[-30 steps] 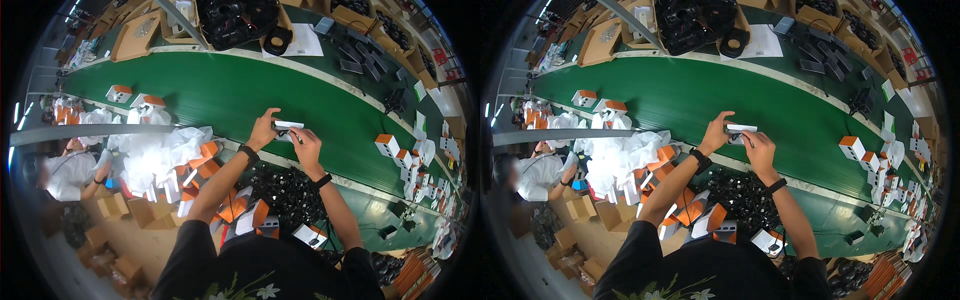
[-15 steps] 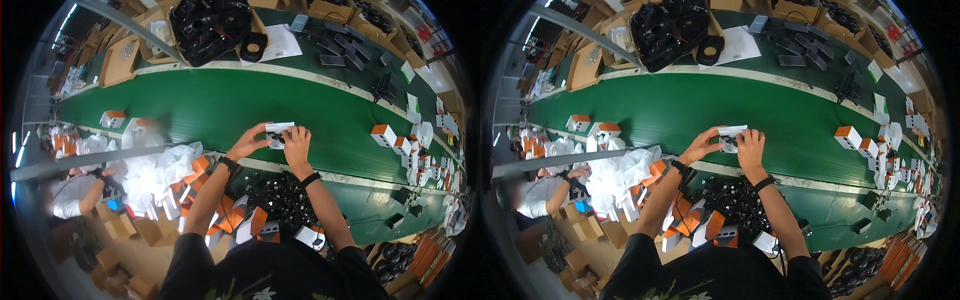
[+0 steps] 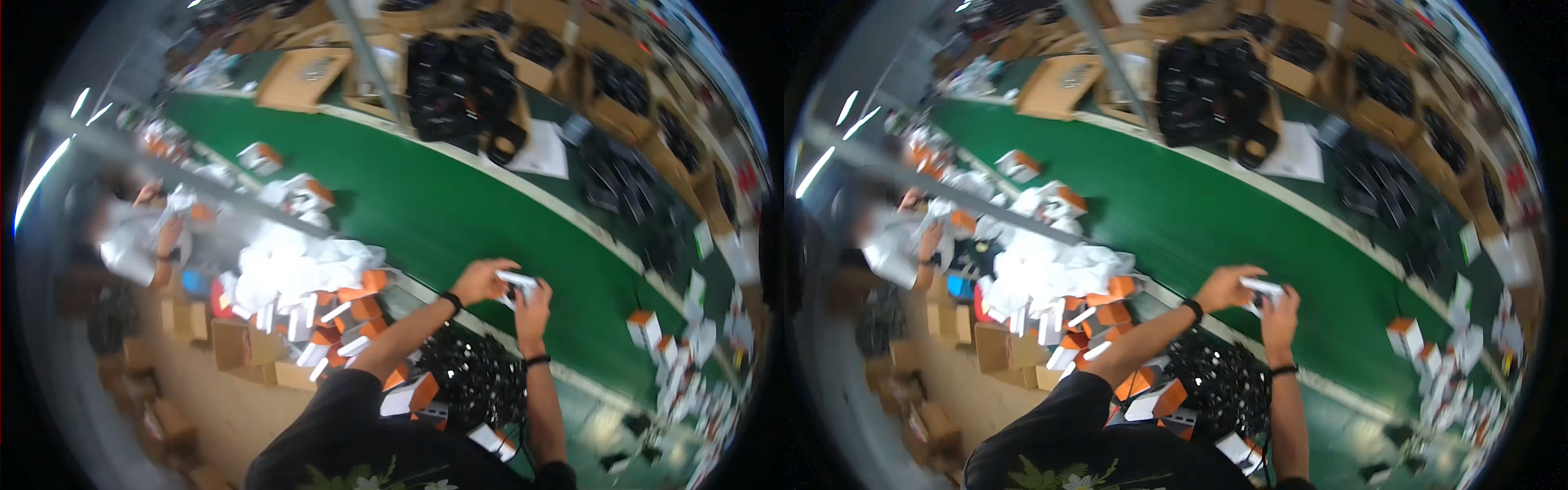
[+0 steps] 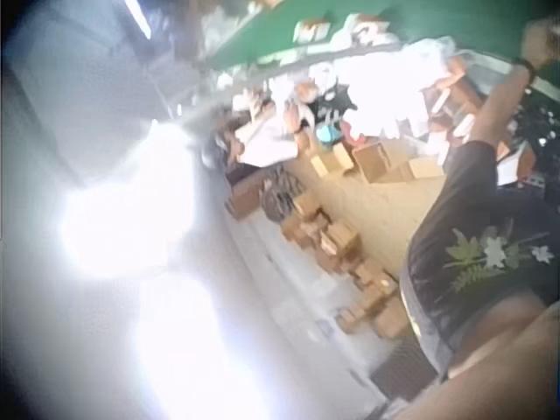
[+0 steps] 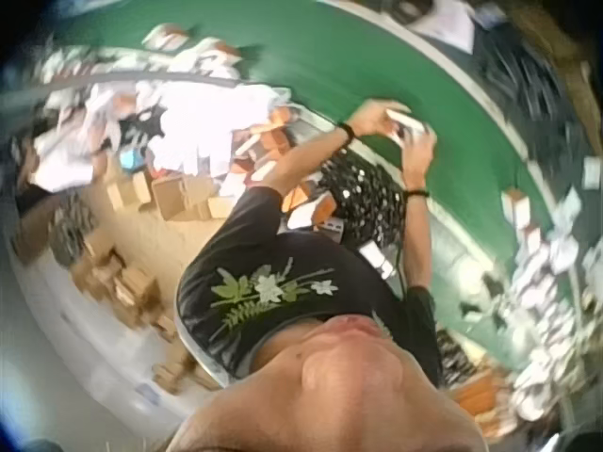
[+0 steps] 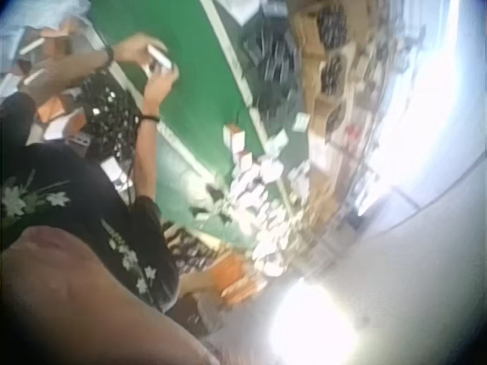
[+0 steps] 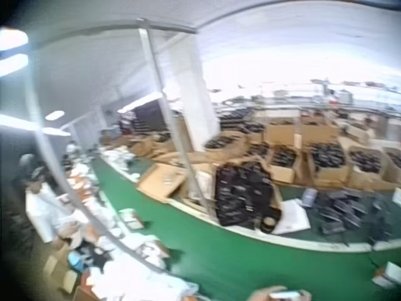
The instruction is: Packing electronic components or chargers into small white and orange boxes on an assembly line.
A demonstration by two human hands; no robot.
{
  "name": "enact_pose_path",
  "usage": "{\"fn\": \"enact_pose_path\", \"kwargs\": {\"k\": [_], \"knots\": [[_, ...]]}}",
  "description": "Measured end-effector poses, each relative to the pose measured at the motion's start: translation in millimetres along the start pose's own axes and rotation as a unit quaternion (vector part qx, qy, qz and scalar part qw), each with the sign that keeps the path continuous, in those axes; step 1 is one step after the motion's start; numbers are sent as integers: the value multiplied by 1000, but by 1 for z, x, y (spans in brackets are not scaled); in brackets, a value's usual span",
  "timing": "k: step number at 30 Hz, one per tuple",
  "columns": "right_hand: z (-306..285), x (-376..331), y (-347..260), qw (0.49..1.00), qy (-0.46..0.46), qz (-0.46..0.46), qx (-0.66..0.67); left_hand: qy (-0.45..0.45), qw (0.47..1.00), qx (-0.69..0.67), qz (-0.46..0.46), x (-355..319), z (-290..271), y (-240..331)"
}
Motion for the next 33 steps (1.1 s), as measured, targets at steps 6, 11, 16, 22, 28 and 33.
{"fn": "enact_pose_path", "kwargs": {"k": [6, 11, 16, 22, 28, 33], "knots": [[-16, -32, 0, 993, -13, -111, 28, -4, 965, 198, 171, -1, 6, 22], [-3, -45, -9, 991, -21, -126, 33, -2, 955, 228, 190, -19, 1, 9], [1, -40, 7, 993, 7, -113, 36, -22, 968, 180, 173, -15, 7, 20], [1, -35, 5, 998, 0, -36, 52, -144, 908, 279, 276, -39, 20, 46], [-12, -32, 18, 988, 84, 77, 100, -162, 892, 347, 239, -15, 49, 36], [-8, -44, -6, 994, 14, -33, 102, -80, 881, 398, 243, -29, 37, 13]]}}
Point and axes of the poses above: each hand's wrist, its own x-axis towards the middle knuckle, its own z-axis out of the palm, y = z × x, the point moved 9 cm from there along x, towards the middle knuckle, and after that the axes turned 14 degrees about z, right-handed, at the moved point
